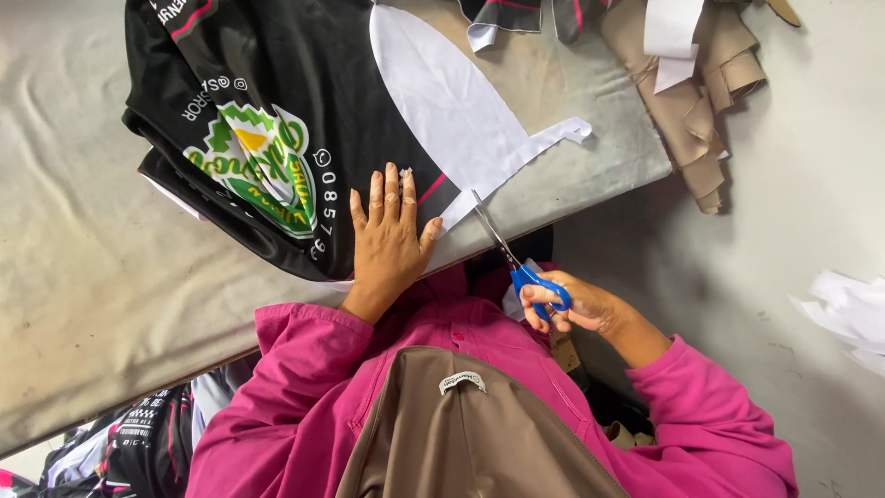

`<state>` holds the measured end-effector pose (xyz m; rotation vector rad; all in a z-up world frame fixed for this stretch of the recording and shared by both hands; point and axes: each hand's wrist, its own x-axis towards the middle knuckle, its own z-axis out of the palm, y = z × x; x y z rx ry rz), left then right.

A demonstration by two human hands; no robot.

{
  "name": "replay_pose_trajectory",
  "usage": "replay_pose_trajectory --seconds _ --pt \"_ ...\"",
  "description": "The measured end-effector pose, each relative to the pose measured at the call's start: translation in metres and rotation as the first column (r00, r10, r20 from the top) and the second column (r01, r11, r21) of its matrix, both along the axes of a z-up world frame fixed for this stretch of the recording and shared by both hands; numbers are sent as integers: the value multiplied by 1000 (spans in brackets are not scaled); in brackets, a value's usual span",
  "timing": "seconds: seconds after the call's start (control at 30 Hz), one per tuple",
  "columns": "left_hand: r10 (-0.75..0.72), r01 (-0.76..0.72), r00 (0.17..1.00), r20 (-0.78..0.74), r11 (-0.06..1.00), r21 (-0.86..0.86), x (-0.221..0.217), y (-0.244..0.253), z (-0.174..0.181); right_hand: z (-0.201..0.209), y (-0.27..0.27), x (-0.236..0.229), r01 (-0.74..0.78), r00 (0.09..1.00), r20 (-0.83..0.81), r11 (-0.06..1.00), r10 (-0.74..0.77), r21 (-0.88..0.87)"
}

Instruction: The person uses blue-handled scissors to cut a piece of black and white patterned fabric laid out on a table. They follow a white paper template placed on the fabric, cutting along its edges to shape the material.

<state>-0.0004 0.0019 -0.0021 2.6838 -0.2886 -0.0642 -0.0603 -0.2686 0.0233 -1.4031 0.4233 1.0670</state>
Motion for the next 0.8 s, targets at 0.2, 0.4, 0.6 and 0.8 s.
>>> replay_pose_trajectory --seconds 0.2,0.4,0.6,0.8 --pt "3 -3 1000 13 1000 -10 -1 1 1 -2 -3 20 -50 997 59 993 56 -107" --pt "3 -3 1000 -10 1000 -20 1 1 0 -3 -7 23 -37 993 104 987 54 -157" --pt "-3 4 1000 8 1000 -28 0 1 0 0 1 17 -3 993 116 984 24 -178" --pt "-4 4 1000 0 1000 -24 0 1 -3 -2 10 20 -17 994 101 979 38 -205"
